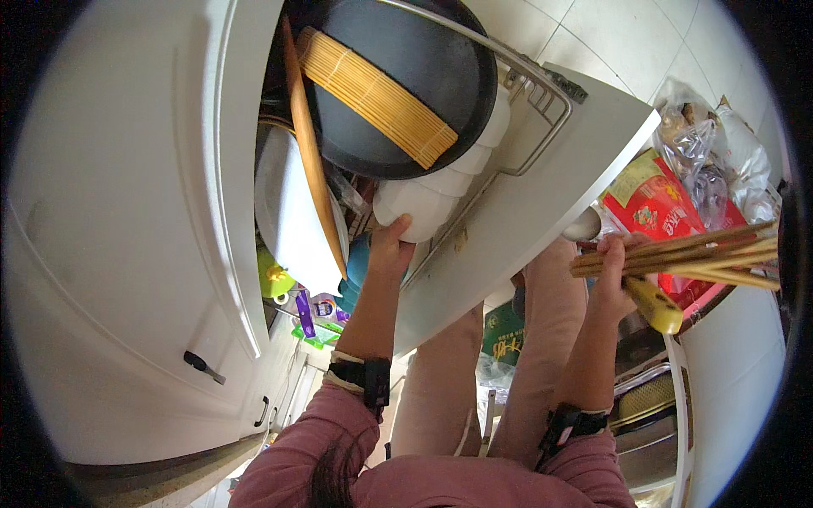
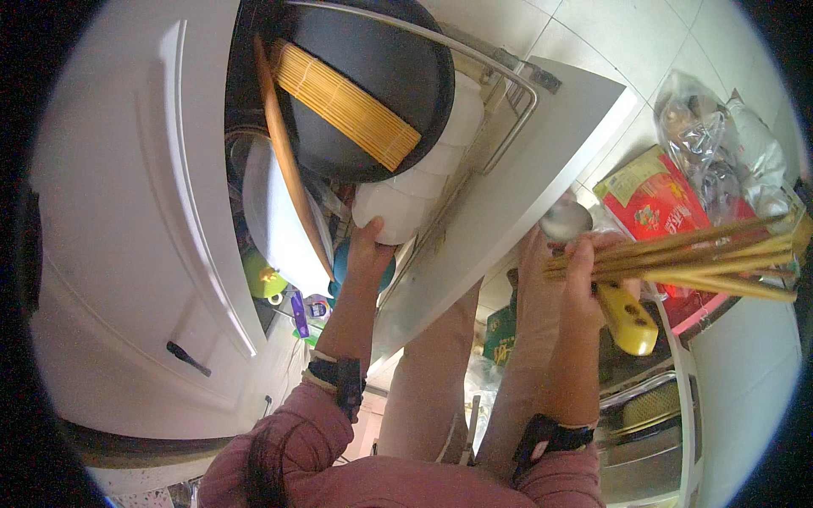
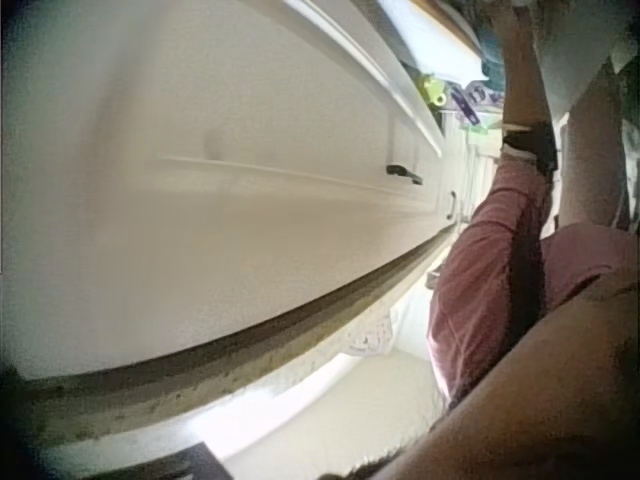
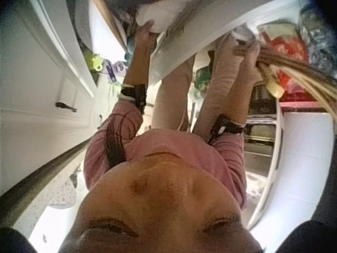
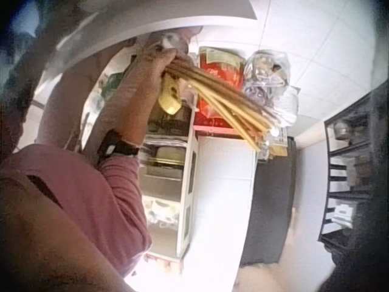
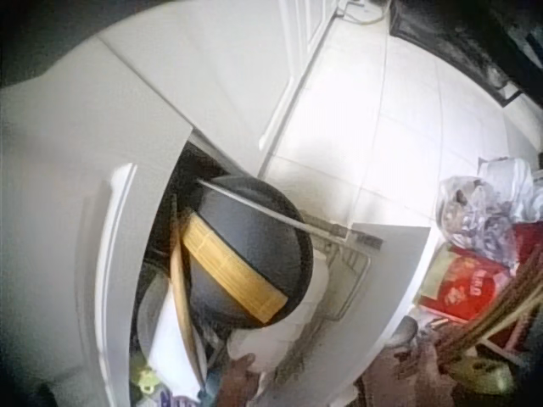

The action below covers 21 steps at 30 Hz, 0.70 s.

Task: The person gathers chopsticks and a ladle from a wall rack, then opens drawers to retrieve bowls and plates, placing them on the counter. They carry the items to a dining table and set them down, then return to the kitchen to open a pot lid on the stove.

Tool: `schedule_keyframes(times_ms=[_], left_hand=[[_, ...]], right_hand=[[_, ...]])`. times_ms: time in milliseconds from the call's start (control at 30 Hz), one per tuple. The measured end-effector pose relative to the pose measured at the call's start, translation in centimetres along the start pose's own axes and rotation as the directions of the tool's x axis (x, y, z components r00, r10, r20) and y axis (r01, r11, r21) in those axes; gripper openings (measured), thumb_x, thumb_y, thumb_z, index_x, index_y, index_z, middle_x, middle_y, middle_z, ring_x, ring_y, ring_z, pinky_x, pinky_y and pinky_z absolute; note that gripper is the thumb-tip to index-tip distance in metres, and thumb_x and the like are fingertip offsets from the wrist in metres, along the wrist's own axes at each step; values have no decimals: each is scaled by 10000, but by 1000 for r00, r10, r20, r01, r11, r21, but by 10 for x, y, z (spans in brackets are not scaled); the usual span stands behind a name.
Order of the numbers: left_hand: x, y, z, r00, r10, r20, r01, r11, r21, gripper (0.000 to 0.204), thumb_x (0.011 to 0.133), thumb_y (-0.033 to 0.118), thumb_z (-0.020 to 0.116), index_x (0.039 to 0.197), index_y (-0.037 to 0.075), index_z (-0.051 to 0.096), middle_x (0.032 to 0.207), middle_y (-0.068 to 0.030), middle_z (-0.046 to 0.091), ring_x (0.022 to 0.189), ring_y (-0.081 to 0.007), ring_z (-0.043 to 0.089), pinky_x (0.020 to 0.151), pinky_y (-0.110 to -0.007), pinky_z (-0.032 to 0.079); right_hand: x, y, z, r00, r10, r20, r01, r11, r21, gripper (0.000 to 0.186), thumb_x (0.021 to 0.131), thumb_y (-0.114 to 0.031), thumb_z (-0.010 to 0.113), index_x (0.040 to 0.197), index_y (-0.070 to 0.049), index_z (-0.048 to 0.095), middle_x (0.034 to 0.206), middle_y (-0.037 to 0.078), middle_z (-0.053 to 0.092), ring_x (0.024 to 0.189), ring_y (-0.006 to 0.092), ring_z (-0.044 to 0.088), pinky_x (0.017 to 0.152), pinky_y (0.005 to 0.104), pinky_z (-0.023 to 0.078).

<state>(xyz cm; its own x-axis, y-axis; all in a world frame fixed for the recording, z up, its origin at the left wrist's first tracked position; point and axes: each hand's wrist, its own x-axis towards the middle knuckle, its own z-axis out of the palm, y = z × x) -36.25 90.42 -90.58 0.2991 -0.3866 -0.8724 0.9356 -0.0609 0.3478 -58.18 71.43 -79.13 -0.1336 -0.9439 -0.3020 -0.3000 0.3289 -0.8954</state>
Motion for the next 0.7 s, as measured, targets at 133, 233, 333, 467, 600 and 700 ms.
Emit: schedule_keyframes(times_ms=[133,233,333,467,600,700], left_hand=[[0,1,3,1000,-4,-16,4,1000,17,611,739,35,695,1279,25,407,1231,-90,514,1155,-242,486,1006,-378,377],[2,2,6,993,-84,-77,87,996,33,596,770,-7,643,1295,65,371,1294,-98,451,1217,-289,428,1033,-442,362],[0,1,9,980,-86,-177,105,989,100,562,789,-11,638,1283,65,382,1280,-95,465,1195,-283,452,1006,-433,396],[-6,0,7,989,-9,-149,29,991,130,534,805,34,651,1274,57,396,1247,-88,500,1168,-257,479,979,-392,414],[-19,7,3,967,-46,-253,82,987,136,511,815,68,659,1268,71,421,1181,-66,525,1071,-199,517,898,-329,433],[-33,11,7,866,150,-478,32,936,351,477,828,96,655,1254,70,441,1067,-46,533,955,-164,515,818,-303,432]], right_hand=[[22,-4,12,997,-25,77,43,968,-248,152,782,-29,654,907,-6,570,810,66,600,733,128,592,678,269,492],[36,-8,27,988,-39,146,56,992,-110,160,750,-27,685,883,-3,597,780,29,603,688,107,587,632,241,479],[45,-18,31,973,-92,210,130,976,-176,146,749,-28,681,866,-1,598,736,11,594,657,96,574,597,239,471],[52,-32,31,965,-19,263,94,957,-276,136,750,-48,687,837,-2,593,692,2,581,626,79,545,573,238,454],[55,-40,35,969,58,239,22,948,-318,143,742,-80,697,788,-12,580,677,14,575,607,83,529,568,245,447],[56,-47,33,954,-48,295,174,893,-415,157,745,-105,695,789,-4,584,673,29,579,603,96,532,572,263,453]])
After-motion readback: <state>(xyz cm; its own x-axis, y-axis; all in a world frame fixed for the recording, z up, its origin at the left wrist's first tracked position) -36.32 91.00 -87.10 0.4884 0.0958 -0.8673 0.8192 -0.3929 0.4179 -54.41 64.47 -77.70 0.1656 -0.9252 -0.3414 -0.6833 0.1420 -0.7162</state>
